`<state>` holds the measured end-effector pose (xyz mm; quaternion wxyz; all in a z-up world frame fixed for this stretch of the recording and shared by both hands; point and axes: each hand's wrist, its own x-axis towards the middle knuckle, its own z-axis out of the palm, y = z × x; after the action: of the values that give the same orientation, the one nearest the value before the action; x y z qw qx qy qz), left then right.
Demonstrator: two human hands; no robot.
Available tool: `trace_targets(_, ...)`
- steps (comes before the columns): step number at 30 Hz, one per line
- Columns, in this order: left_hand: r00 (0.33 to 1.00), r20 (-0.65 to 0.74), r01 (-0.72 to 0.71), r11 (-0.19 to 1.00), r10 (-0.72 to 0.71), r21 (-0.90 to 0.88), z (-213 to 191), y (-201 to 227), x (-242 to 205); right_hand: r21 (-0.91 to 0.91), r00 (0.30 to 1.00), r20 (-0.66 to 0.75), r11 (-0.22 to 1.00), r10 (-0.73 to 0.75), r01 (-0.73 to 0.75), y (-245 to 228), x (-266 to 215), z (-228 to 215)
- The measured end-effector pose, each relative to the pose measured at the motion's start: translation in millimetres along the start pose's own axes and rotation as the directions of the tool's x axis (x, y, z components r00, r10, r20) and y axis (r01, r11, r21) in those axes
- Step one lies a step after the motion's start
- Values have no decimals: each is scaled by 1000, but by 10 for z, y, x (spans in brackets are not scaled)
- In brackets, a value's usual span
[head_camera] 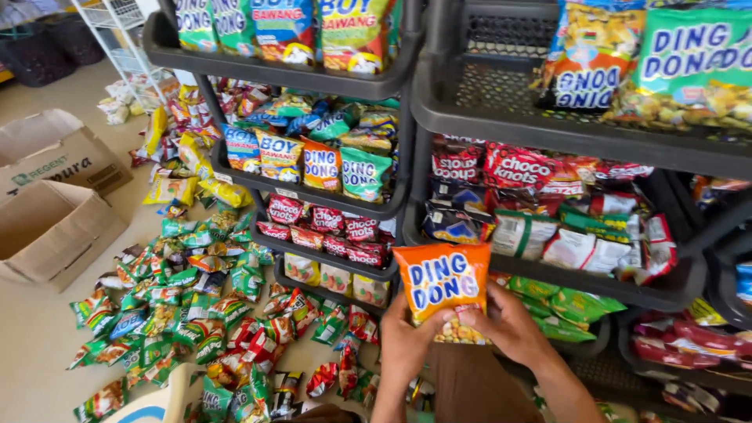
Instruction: Stock and organize snack bags on display shelves while picking up scattered bags from the floor.
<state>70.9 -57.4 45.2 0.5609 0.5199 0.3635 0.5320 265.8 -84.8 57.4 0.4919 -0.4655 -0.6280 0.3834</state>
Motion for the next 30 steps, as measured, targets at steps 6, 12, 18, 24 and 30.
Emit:
trace_targets(6,992,74,-96,993,101,-71,119,195,-29,301,993,9,946,121,-118,103,-111,-251)
trace_targets(12,977,214,28,978,17,-206,213,238,-150,320,992,-93,946,81,-47,-8,-256,-380)
trace_targets(18,952,305,27,991,15,-134,331,282,-147,211,996,-31,975,79,-71,-68,-347,-499)
trace_targets(24,953,286,-58,986,101,-155,445,394,-17,211,995,-97,977,35,-14,-204,-313,-581)
trace_targets(30,922,345,-137,980,179,-142,604,684,290,130,994,-91,989,-64,76,-628,-149,-855)
